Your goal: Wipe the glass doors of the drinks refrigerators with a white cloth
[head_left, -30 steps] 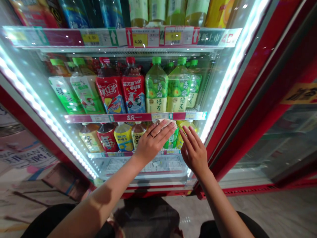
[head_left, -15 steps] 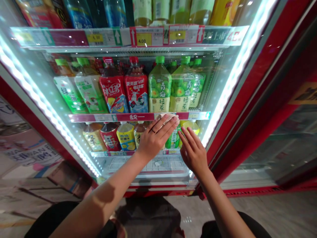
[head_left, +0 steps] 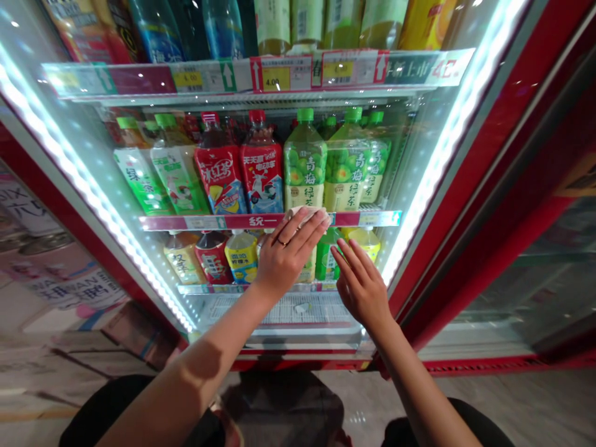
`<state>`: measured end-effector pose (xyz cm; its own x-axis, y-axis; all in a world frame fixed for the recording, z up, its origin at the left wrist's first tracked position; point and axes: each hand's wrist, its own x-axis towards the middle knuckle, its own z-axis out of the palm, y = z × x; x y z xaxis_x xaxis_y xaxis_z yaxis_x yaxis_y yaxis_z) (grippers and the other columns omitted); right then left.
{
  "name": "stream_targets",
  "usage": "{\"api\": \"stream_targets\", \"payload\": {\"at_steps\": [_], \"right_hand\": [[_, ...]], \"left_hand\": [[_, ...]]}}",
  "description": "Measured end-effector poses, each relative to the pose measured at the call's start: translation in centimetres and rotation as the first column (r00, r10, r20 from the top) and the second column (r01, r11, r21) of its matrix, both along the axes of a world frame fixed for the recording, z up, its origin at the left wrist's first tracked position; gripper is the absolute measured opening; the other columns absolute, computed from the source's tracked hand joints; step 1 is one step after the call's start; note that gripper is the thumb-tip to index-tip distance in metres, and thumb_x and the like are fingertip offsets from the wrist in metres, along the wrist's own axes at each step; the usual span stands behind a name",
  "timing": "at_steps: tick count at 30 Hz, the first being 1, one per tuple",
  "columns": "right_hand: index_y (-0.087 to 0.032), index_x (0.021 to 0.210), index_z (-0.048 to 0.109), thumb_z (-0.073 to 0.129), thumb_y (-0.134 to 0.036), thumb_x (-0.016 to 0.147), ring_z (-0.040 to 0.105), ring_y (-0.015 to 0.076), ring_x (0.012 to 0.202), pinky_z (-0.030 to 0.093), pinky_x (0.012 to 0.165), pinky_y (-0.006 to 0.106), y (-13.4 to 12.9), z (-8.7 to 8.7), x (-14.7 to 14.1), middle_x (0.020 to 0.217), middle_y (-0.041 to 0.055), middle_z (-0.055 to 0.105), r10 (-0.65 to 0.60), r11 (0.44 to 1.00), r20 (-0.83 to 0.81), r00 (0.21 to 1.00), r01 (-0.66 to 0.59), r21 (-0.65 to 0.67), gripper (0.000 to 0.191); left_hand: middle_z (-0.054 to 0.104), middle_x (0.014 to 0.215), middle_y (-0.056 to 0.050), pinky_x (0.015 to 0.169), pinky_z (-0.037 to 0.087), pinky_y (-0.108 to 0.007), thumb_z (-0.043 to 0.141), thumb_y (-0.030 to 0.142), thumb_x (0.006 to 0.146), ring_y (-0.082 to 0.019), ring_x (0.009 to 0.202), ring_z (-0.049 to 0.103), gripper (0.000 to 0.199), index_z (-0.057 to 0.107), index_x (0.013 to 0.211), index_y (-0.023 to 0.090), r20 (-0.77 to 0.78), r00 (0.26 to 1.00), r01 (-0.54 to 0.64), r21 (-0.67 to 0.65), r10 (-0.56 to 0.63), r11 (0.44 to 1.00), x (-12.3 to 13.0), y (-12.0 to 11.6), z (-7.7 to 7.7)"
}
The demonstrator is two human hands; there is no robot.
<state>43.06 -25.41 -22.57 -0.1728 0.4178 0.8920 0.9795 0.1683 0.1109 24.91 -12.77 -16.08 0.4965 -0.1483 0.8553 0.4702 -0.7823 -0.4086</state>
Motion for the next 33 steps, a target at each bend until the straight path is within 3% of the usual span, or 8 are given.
{"api": "stream_targets", "payload": {"at_steps": [4,7,13,16,20,23,27,33], "right_hand": [[-0.028,0.176,0.017,0.051,-0.002,0.099,0.036,0.0252,0.164,0.045,0.131,0.051,0.3,0.1,-0.3,0.171,0.006,0.047,0.004,1.0,0.017,1.0,-0.004,0.021,0.088],[-0.029,0.175,0.019,0.051,-0.003,0.1,0.037,0.0254,0.163,0.046,0.131,0.051,0.5,0.0,-0.4,0.171,0.0053,0.047,0.017,0.999,0.02,1.0,-0.018,0.027,0.086],[-0.033,0.176,0.016,0.049,-0.004,0.101,0.041,0.0267,0.161,0.048,0.129,0.052,0.7,-0.1,-0.8,0.17,0.0029,0.048,0.024,1.0,0.01,1.0,-0.024,-0.006,0.087],[-0.03,0.176,0.015,0.05,-0.003,0.1,0.039,0.0262,0.162,0.047,0.13,0.051,0.7,0.0,-0.9,0.17,0.0042,0.048,0.025,1.0,0.023,0.999,-0.025,0.007,0.088],[-0.029,0.176,0.017,0.049,-0.002,0.099,0.035,0.0245,0.164,0.043,0.133,0.049,0.7,0.1,-0.9,0.172,0.0036,0.045,0.024,0.999,0.032,0.999,-0.025,0.026,0.087],[-0.028,0.176,0.017,0.05,-0.002,0.099,0.033,0.0246,0.164,0.042,0.133,0.049,0.7,0.0,-0.8,0.173,0.0037,0.043,0.028,0.999,0.035,0.999,-0.029,0.024,0.087],[-0.032,0.176,0.016,0.05,-0.004,0.101,0.037,0.0267,0.163,0.046,0.13,0.053,0.7,0.2,-0.5,0.173,0.0035,0.044,0.02,1.0,-0.005,1.0,-0.02,-0.003,0.087],[-0.034,0.176,0.013,0.05,-0.004,0.1,0.037,0.0281,0.163,0.046,0.13,0.055,0.9,0.1,-0.7,0.174,0.003,0.042,0.032,0.999,-0.012,0.999,-0.033,-0.025,0.09]], "left_hand": [[0.059,0.162,-0.003,0.138,0.033,-0.038,0.05,0.01,0.108,-0.018,0.162,0.041,0.062,0.041,0.168,0.019,-0.08,0.997,0.001,0.058,0.004,0.998,-1.2,0.1,-1.1],[0.059,0.163,-0.001,0.137,0.033,-0.038,0.051,0.011,0.108,-0.019,0.162,0.041,0.058,0.045,0.166,0.019,-0.096,0.995,-0.01,0.07,0.016,0.998,-1.4,0.2,-0.4],[0.055,0.167,-0.001,0.138,0.033,-0.038,0.046,0.009,0.109,-0.017,0.164,0.037,0.07,0.025,0.174,0.024,0.003,1.0,-0.029,0.009,0.029,1.0,-0.6,0.4,1.9],[0.055,0.167,-0.001,0.139,0.032,-0.039,0.046,0.006,0.108,-0.018,0.165,0.034,0.073,0.022,0.174,0.024,0.022,0.999,-0.024,-0.025,0.024,0.999,-0.5,0.0,1.0],[0.056,0.166,0.0,0.139,0.03,-0.037,0.048,0.01,0.108,-0.017,0.165,0.035,0.065,0.034,0.171,0.022,-0.041,0.999,-0.022,-0.018,0.021,1.0,-0.2,-0.7,-0.3],[0.056,0.165,0.002,0.14,0.029,-0.035,0.049,0.013,0.109,-0.016,0.165,0.035,0.059,0.042,0.167,0.021,-0.078,0.997,-0.021,0.028,0.023,0.999,0.0,-0.7,0.5],[0.056,0.166,0.0,0.139,0.033,-0.037,0.045,0.006,0.108,-0.017,0.166,0.033,0.064,0.038,0.169,0.022,0.03,0.999,-0.043,0.009,0.043,0.999,-0.9,0.1,2.0],[0.057,0.165,-0.002,0.138,0.035,-0.04,0.046,0.005,0.107,-0.019,0.166,0.032,0.07,0.028,0.172,0.022,0.0,0.999,-0.033,-0.04,0.033,0.999,-2.2,0.1,-0.1]]}}
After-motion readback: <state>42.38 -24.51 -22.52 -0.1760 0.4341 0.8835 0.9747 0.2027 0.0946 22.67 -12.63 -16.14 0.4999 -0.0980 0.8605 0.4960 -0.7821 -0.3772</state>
